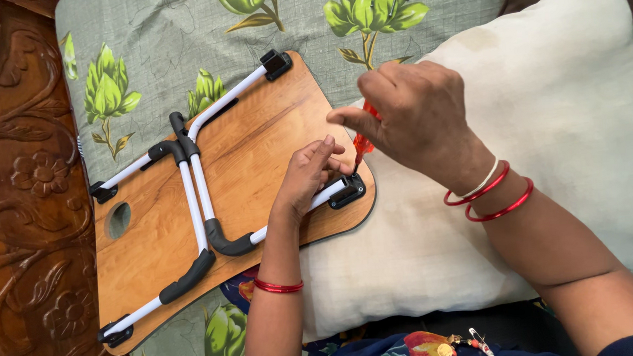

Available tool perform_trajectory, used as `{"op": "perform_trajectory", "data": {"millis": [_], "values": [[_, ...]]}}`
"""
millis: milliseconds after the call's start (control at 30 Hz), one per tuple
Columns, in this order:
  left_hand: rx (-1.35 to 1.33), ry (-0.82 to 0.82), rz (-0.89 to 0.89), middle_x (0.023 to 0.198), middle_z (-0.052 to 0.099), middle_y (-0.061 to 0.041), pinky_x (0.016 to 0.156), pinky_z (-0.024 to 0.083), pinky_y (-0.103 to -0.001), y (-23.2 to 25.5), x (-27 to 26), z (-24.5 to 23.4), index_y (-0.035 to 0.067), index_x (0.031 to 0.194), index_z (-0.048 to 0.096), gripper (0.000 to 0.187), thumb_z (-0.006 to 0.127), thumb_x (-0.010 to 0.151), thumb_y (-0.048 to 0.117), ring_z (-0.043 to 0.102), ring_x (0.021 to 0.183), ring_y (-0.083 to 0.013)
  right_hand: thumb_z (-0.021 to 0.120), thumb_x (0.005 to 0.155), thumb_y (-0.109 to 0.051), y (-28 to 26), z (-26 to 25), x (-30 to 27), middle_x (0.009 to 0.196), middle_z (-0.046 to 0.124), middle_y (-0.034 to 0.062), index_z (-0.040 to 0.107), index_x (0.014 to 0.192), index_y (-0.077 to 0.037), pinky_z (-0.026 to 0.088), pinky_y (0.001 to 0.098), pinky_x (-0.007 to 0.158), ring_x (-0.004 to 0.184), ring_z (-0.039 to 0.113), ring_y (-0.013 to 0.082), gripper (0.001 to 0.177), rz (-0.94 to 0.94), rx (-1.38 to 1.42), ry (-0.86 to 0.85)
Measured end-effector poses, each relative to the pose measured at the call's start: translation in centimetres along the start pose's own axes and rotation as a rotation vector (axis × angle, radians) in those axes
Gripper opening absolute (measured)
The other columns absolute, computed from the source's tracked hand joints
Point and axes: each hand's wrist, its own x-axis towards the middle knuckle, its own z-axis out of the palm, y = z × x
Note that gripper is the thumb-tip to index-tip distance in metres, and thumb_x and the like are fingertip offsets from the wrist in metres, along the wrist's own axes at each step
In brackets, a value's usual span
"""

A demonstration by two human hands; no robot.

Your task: The person uses a red screwdriver to tighten screws on the joints of a small wooden lap desk with white metal legs. They rotate the desk to access different corners and continue fastening the frame to the tabletop.

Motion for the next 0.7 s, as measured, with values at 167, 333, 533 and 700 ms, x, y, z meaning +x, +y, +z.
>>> {"op": "perform_trajectory", "data": {"millis": [167, 333, 533, 700], "values": [[-0.021, -0.011, 0.006, 0.075, 0.075, -0.012, 0.046, 0.034, -0.017, 0.1, 0.0, 0.1, 0.003, 0.106, 0.066, 0.049, 0.058, 0.100, 0.050, 0.032, 0.044, -0.0022, 0.076, 0.102, -0.030, 0.3, -0.6, 0.1, 0.078, 0.066, 0.0083, 0.068, 0.097, -0.004, 0.049, 0.0377, 0.058, 0.063, 0.064, 0.0251, 0.028, 0.025, 0.265, -0.064], [-0.014, -0.012, 0.003, 0.075, 0.074, -0.012, 0.045, 0.032, -0.017, 0.1, 0.0, 0.1, 0.003, 0.106, 0.065, 0.049, 0.058, 0.099, 0.050, 0.032, 0.044, -0.0023, 0.078, 0.097, -0.022, 0.0, -1.9, 0.1, 0.088, 0.068, 0.0148, 0.063, 0.116, 0.002, 0.052, 0.0408, 0.065, 0.071, 0.066, 0.0305, 0.034, -0.052, 0.414, -0.102], [-0.003, -0.012, 0.002, 0.075, 0.075, -0.012, 0.044, 0.030, -0.017, 0.1, 0.0, 0.0, 0.003, 0.105, 0.066, 0.050, 0.058, 0.098, 0.052, 0.030, 0.044, -0.0019, 0.075, 0.096, -0.014, 0.1, -3.0, 0.3, 0.090, 0.066, 0.0157, 0.062, 0.118, 0.003, 0.053, 0.0413, 0.069, 0.077, 0.066, 0.0304, 0.031, -0.032, 0.479, -0.187], [0.007, -0.023, 0.018, 0.075, 0.075, -0.013, 0.046, 0.032, -0.016, 0.3, 0.1, 0.0, 0.002, 0.105, 0.066, 0.052, 0.057, 0.099, 0.053, 0.034, 0.046, -0.0018, 0.071, 0.095, -0.015, 0.4, -3.1, 0.3, 0.097, 0.067, 0.0132, 0.061, 0.114, 0.001, 0.055, 0.0390, 0.076, 0.087, 0.068, 0.0288, 0.027, -0.100, 0.619, -0.216]]}}
